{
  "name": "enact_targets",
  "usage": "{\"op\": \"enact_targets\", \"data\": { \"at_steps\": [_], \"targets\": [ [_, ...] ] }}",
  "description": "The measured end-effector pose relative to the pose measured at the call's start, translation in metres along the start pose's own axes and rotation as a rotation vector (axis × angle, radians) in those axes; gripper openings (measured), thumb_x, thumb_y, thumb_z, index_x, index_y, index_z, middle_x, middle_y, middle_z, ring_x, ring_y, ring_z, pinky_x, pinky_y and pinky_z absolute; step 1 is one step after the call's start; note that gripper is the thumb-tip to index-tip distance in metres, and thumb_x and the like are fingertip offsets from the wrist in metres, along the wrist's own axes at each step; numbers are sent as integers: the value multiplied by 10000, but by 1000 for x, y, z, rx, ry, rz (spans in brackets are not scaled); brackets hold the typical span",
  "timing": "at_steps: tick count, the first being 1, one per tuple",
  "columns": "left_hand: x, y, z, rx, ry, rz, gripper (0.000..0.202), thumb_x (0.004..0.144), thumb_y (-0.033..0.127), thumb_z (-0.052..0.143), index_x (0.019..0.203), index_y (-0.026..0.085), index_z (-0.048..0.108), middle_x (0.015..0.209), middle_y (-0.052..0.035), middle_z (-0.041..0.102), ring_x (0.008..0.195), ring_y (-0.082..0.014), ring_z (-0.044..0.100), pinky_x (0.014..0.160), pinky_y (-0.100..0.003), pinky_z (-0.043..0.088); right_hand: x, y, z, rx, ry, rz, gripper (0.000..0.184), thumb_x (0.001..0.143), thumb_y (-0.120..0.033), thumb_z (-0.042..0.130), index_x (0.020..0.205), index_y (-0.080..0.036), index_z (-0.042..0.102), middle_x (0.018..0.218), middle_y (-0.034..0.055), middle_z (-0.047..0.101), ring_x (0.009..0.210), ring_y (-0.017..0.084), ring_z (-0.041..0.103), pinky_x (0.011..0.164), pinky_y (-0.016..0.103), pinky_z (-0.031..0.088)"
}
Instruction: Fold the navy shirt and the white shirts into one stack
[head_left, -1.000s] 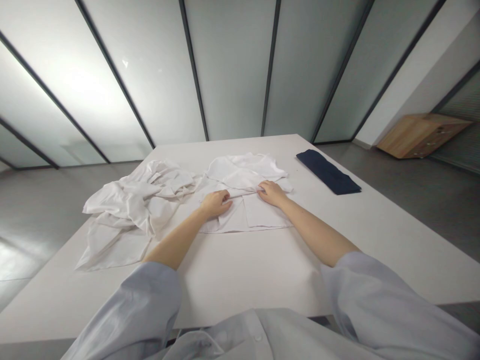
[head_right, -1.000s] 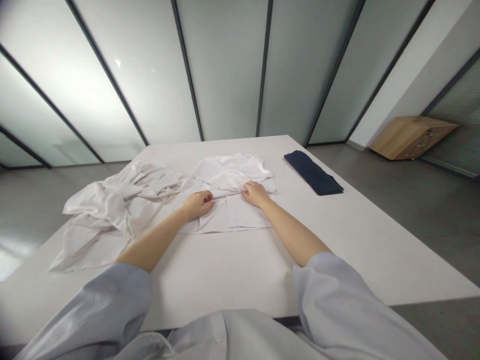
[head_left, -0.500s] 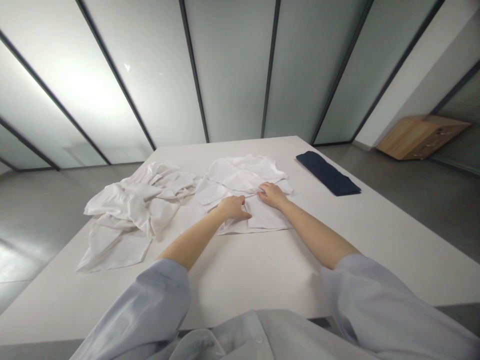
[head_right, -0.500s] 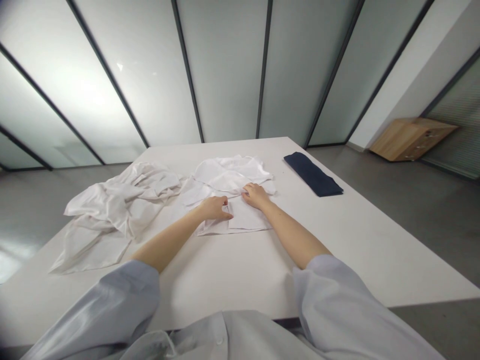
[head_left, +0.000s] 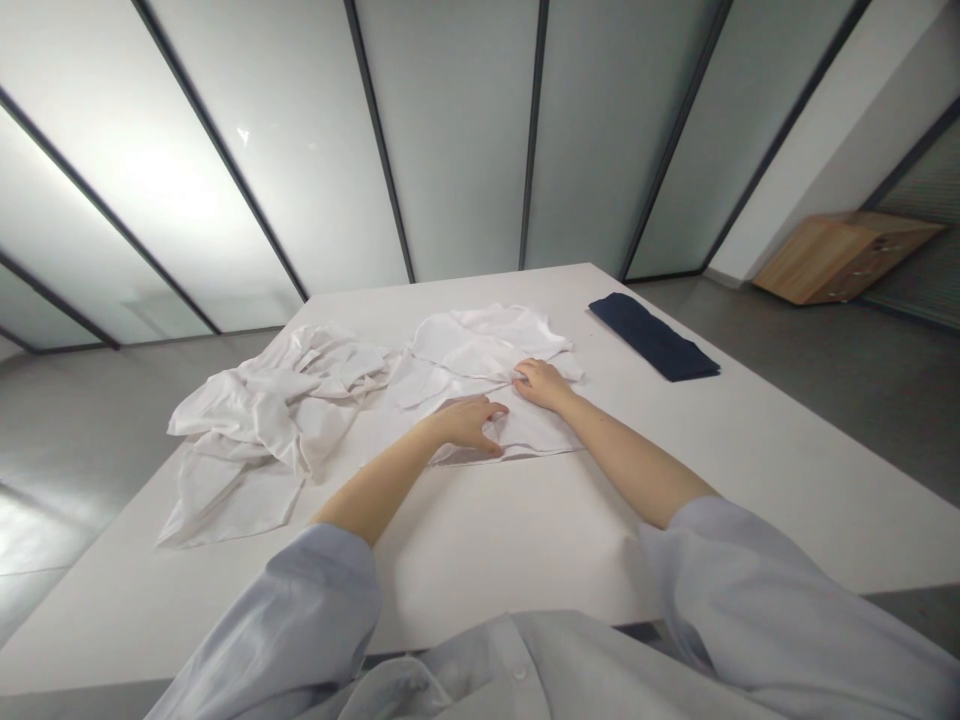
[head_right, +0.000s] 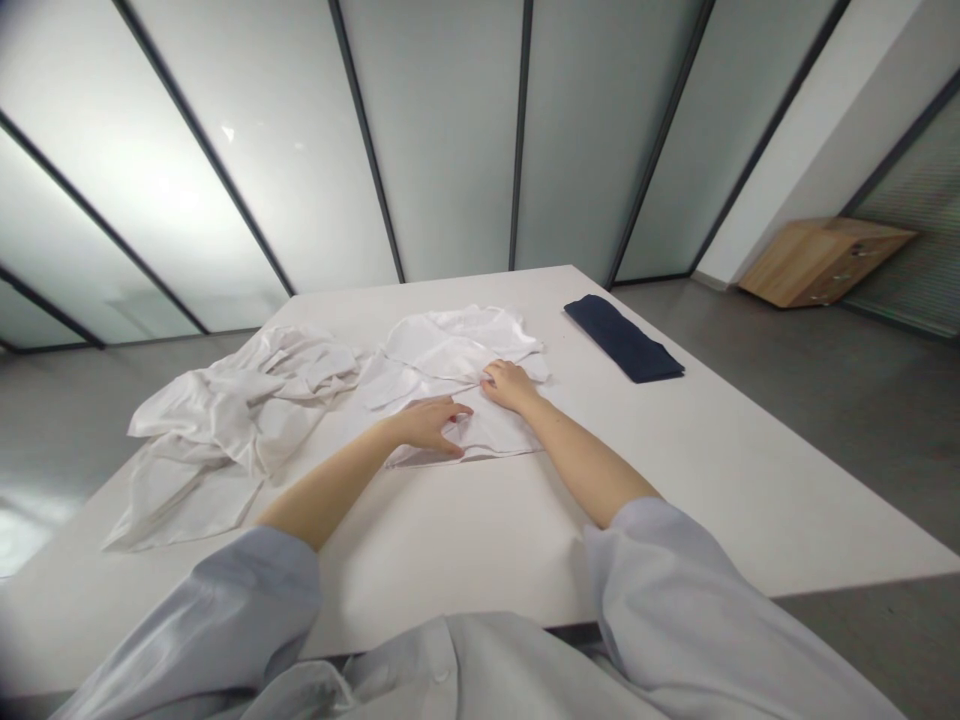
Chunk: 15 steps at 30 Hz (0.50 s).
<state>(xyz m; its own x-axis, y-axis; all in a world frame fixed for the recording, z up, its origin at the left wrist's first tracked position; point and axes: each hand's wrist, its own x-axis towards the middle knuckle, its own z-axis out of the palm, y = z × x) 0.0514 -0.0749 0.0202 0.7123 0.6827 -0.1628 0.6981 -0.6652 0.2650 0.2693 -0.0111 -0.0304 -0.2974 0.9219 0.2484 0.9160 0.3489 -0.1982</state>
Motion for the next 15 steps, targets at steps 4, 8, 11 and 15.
{"op": "enact_targets", "data": {
  "at_steps": [4, 8, 11, 15],
  "targets": [
    [1, 4, 11, 69, 143, -3, 453, 775, 374, 627, 1206, 236, 600, 1073, -74, 676, 1009, -255, 635, 868, -326, 466, 0, 0, -1, -14, -6, 3, 304, 904, -274, 543, 1169, -174, 654, 1268, 104, 624, 1138, 236, 567, 974, 316, 408],
    [8, 6, 21, 180, 192, -86, 314, 825, 311, 548, 1109, 195, 613, 1007, -114, 693, 950, -281, 661, 805, -361, 488, 1, 1, 0, -20, -5, -3, 305, 906, -275, 539, 1170, -177, 654, 1265, 106, 624, 1136, 233, 570, 967, 313, 411],
    [14, 8, 24, 166, 207, -190, 263, 858, 265, 491, 1080, 183, 604, 942, -120, 709, 910, -289, 676, 773, -372, 494, 0, 2, 1, -16, 4, -12, 302, 910, -275, 528, 1159, -162, 657, 1251, 114, 628, 1129, 237, 573, 963, 319, 414],
    [17, 11, 23, -68, 249, -236, 267, 879, 163, 405, 1087, 191, 570, 898, -86, 717, 893, -228, 684, 800, -333, 491, 0, 4, 2, -10, 6, -21, 301, 910, -284, 528, 1151, -158, 658, 1249, 118, 629, 1129, 239, 574, 965, 322, 413]
  ]
}}
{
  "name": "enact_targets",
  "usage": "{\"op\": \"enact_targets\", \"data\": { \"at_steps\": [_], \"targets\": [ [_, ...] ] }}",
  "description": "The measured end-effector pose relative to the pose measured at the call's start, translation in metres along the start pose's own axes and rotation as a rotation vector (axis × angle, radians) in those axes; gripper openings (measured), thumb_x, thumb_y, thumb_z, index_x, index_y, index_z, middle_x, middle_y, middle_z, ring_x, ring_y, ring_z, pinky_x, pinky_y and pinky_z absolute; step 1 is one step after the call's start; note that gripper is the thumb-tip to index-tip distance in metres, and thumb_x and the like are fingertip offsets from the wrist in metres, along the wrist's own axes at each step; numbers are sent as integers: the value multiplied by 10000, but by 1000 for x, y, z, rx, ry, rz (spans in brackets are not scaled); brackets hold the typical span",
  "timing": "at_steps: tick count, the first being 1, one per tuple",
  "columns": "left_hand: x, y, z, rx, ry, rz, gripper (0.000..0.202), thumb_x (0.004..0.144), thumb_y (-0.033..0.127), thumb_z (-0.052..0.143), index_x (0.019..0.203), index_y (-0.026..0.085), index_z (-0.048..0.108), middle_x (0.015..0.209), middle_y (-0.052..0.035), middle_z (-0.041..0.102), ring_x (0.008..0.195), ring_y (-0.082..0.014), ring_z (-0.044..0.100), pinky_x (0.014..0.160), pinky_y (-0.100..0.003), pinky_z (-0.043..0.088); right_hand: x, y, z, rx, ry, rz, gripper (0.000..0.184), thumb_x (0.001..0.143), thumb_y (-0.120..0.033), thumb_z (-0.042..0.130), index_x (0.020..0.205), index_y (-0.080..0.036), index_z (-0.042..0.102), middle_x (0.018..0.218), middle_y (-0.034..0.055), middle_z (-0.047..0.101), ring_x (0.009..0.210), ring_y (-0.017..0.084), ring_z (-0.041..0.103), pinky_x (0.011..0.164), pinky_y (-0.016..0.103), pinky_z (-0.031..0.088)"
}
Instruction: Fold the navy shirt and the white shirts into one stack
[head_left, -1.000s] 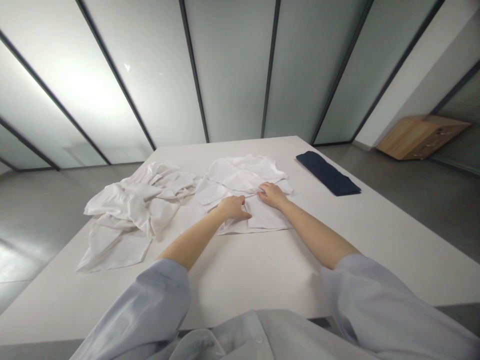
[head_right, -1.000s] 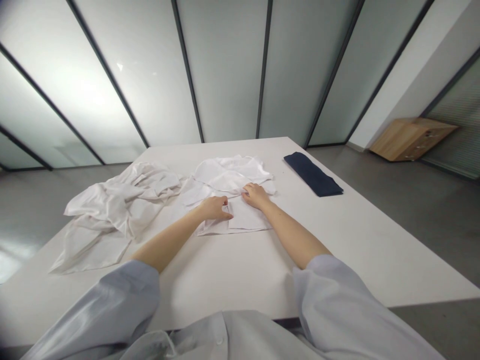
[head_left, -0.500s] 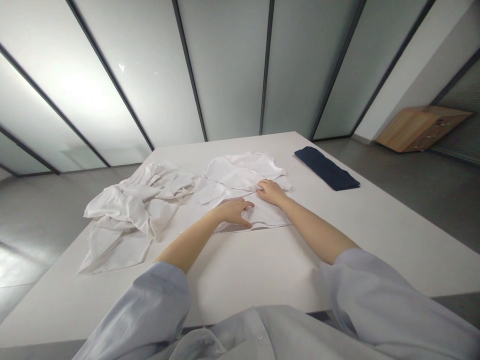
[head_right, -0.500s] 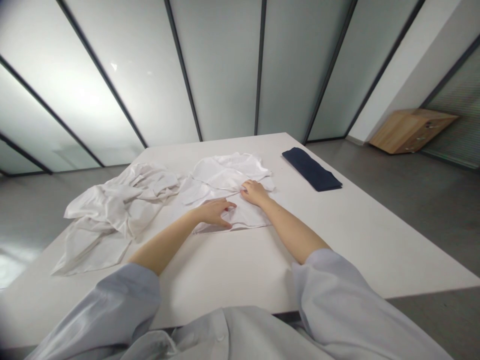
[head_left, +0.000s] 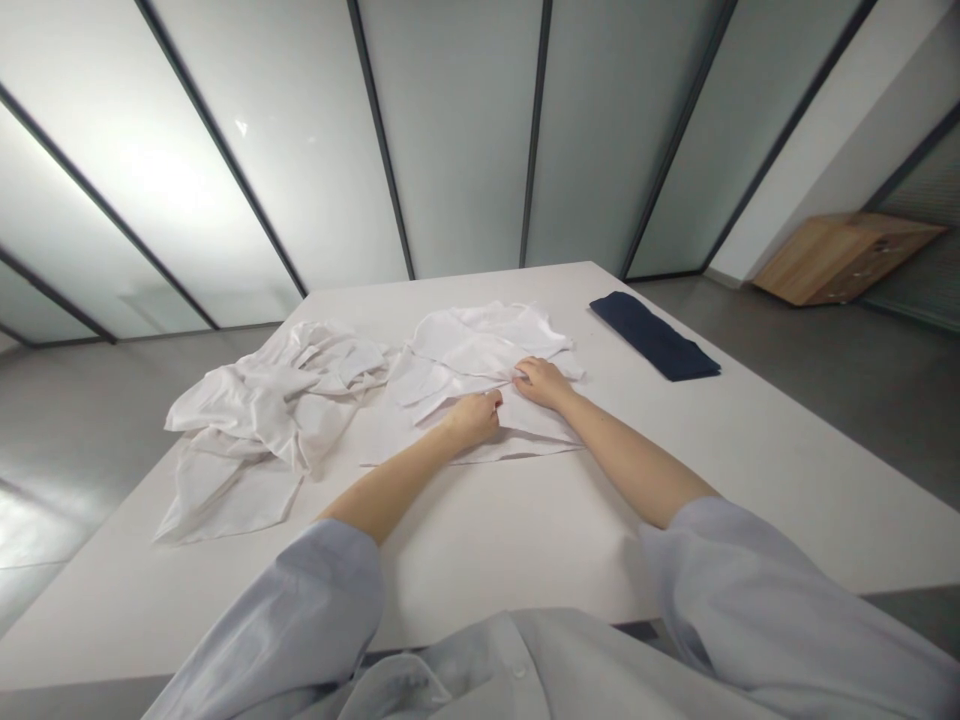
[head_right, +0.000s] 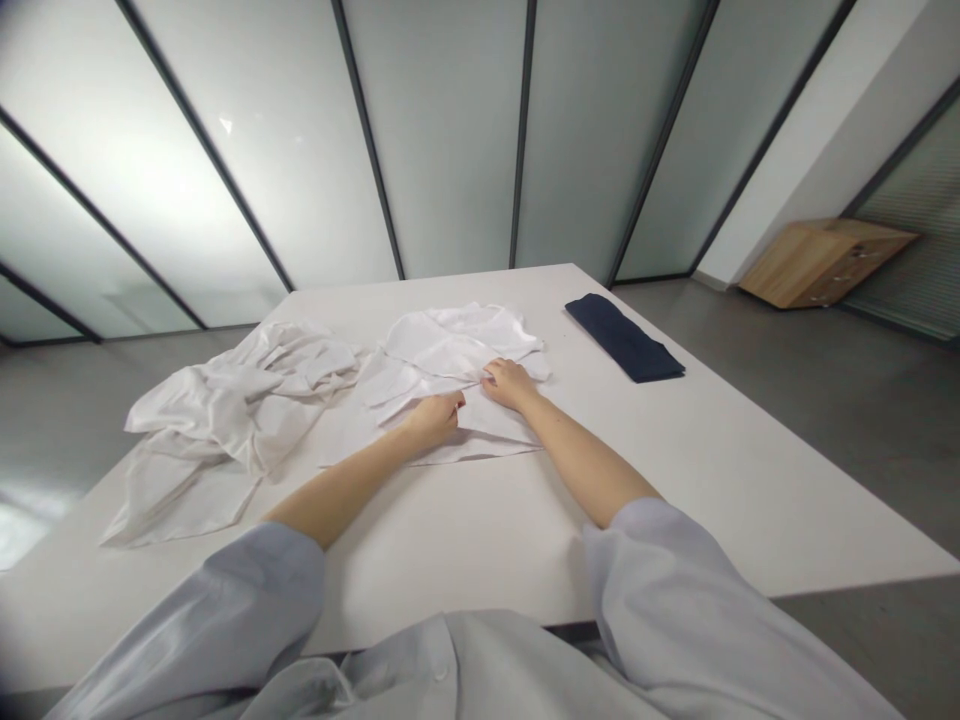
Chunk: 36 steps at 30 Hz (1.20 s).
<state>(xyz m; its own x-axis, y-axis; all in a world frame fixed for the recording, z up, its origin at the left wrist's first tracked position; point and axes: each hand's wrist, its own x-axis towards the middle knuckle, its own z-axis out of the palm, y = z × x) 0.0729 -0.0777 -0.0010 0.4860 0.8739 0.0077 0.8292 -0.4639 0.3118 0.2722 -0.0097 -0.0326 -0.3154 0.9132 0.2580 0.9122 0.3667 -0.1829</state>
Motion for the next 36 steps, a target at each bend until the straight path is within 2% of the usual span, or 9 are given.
{"op": "enact_targets", "data": {
  "at_steps": [5, 8, 14, 18, 22, 24, 27, 32, 36],
  "targets": [
    [1, -5, -14, -750, -208, -56, 263, 944, 274, 278, 1138, 231, 450, 685, 12, 670, 647, -156, 674, 667, -284, 516, 0, 1, 0, 6, 3, -2, 313, 908, -286, 527, 1168, -163, 652, 1268, 118, 622, 1142, 233, 568, 964, 311, 408],
    [6, -15, -20, -899, -152, -131, 240, 926, 256, 266, 1073, 227, 454, 694, 10, 659, 604, -148, 662, 625, -279, 507, 0, 0, 0, 4, -2, 5, 322, 906, -288, 525, 1175, -162, 651, 1275, 122, 618, 1143, 234, 565, 961, 318, 407],
    [9, -38, -15, -212, 286, -41, 143, 835, 172, 457, 923, 193, 568, 953, -76, 662, 930, -203, 628, 871, -352, 481, -3, -5, -4, -5, 75, -15, 321, 886, -310, 552, 1159, -177, 655, 1249, 120, 622, 1150, 266, 535, 974, 368, 382],
    [7, -43, -18, 89, 425, 0, 250, 873, 327, 524, 1067, 195, 611, 1145, -110, 616, 1156, -271, 520, 1019, -421, 387, -6, -12, -11, 25, 175, -90, 257, 897, -298, 529, 1050, -156, 678, 1133, 128, 651, 1096, 261, 541, 972, 364, 372],
    [11, -54, -25, 176, 179, -45, 521, 777, 531, 644, 1175, 198, 602, 1256, -129, 572, 1203, -320, 499, 1010, -449, 399, -8, -16, -12, 11, 38, -160, 245, 881, -323, 558, 1021, -167, 685, 1090, 120, 652, 1059, 253, 557, 941, 353, 389],
    [13, -64, -27, 189, 74, -64, 390, 833, 431, 585, 1140, 193, 621, 1219, -125, 600, 1154, -289, 548, 969, -403, 434, -7, -13, -10, -18, -14, -142, 315, 878, -341, 572, 1138, -182, 655, 1200, 123, 618, 1098, 255, 548, 952, 356, 394],
    [12, -76, -30, 182, 63, -39, 246, 843, 236, 501, 1027, 196, 658, 1107, -103, 660, 1072, -237, 603, 943, -335, 446, -3, -7, -9, -80, -13, -19, 385, 886, -323, 565, 1251, -201, 593, 1299, 135, 578, 1132, 270, 543, 958, 381, 407],
    [6, -80, -41, 34, -17, 16, 171, 776, 259, 531, 836, 215, 684, 933, -49, 714, 913, -217, 644, 840, -300, 475, 4, -8, -20, -158, -95, 58, 216, 887, -246, 523, 999, -190, 698, 1089, 141, 695, 1012, 274, 622, 863, 355, 444],
    [8, -79, -60, -347, -286, -82, 339, 840, 454, 488, 883, 181, 684, 744, -47, 706, 663, -176, 628, 668, -282, 487, 8, -9, -37, -11, -346, -14, 219, 859, -322, 552, 823, -201, 731, 867, 78, 734, 816, 236, 662, 734, 301, 458]
  ]
}}
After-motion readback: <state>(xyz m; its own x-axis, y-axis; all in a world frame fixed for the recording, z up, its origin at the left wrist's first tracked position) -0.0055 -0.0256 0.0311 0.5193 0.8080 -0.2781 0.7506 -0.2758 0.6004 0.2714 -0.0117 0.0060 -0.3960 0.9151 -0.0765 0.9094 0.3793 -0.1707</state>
